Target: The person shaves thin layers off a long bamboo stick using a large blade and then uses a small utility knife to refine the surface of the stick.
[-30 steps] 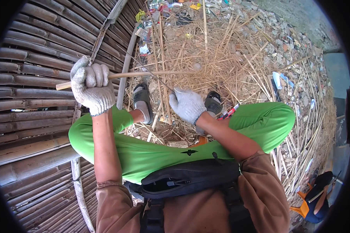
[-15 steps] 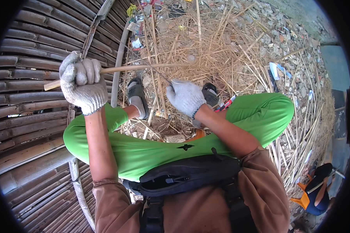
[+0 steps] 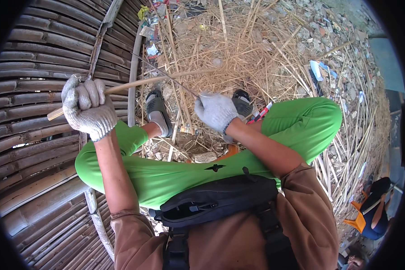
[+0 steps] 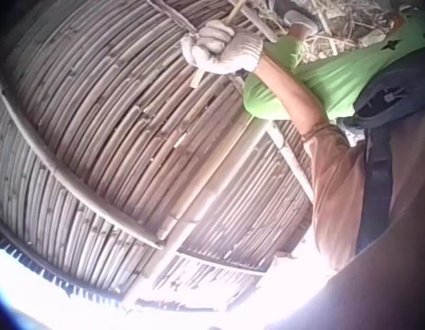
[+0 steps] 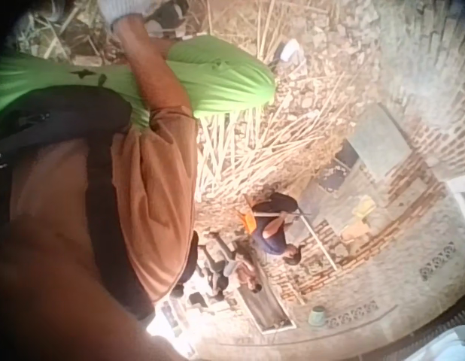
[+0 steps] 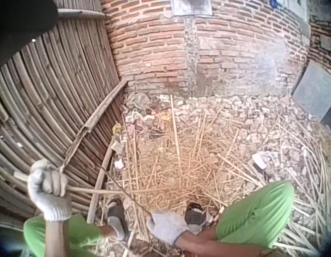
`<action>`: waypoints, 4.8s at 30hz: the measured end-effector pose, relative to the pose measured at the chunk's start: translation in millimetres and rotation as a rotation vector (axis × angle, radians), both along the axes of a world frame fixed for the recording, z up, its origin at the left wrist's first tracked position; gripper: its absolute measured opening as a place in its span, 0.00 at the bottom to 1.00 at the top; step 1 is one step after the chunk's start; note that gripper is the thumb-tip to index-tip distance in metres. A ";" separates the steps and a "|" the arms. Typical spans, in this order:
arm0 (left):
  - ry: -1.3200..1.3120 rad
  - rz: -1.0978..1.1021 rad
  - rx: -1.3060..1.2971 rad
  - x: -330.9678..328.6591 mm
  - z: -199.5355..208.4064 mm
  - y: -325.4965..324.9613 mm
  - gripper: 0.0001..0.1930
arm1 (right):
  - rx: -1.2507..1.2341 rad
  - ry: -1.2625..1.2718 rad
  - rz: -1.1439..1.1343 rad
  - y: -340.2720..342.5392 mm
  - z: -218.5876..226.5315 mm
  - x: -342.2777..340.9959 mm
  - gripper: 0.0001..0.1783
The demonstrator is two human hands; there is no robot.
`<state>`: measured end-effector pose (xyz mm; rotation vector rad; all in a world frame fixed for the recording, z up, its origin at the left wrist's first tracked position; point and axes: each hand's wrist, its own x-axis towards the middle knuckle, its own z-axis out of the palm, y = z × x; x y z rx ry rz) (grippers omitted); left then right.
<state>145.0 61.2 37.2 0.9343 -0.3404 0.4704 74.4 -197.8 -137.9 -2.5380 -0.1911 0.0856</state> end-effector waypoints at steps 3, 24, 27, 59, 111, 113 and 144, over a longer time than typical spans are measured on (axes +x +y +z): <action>-0.083 -0.112 0.055 -2.0 3.4 -2.6 0.18 | 0.059 -0.170 0.034 22.8 42.0 -3.4 0.15; 0.080 -0.154 0.101 1.6 9.0 -27.5 0.23 | 0.341 0.229 0.056 -10.5 -44.9 23.5 0.25; 0.009 -0.139 0.061 11.9 9.9 -20.0 0.23 | 0.204 0.217 -0.047 -2.8 -32.6 26.9 0.27; 0.122 0.174 -0.030 3.5 -10.7 -25.0 0.20 | 0.211 0.155 0.010 40.6 28.7 25.8 0.20; 0.264 0.435 -0.115 3.9 -18.0 -22.5 0.13 | -0.047 0.362 -0.102 -42.3 -84.0 48.8 0.22; 0.259 0.419 -0.103 4.2 -29.4 -6.2 0.15 | 0.056 0.428 -0.119 -15.2 -69.2 48.3 0.21; -0.157 0.625 0.529 12.4 -79.9 60.2 0.15 | 0.057 0.545 -0.198 -33.3 -77.0 46.5 0.24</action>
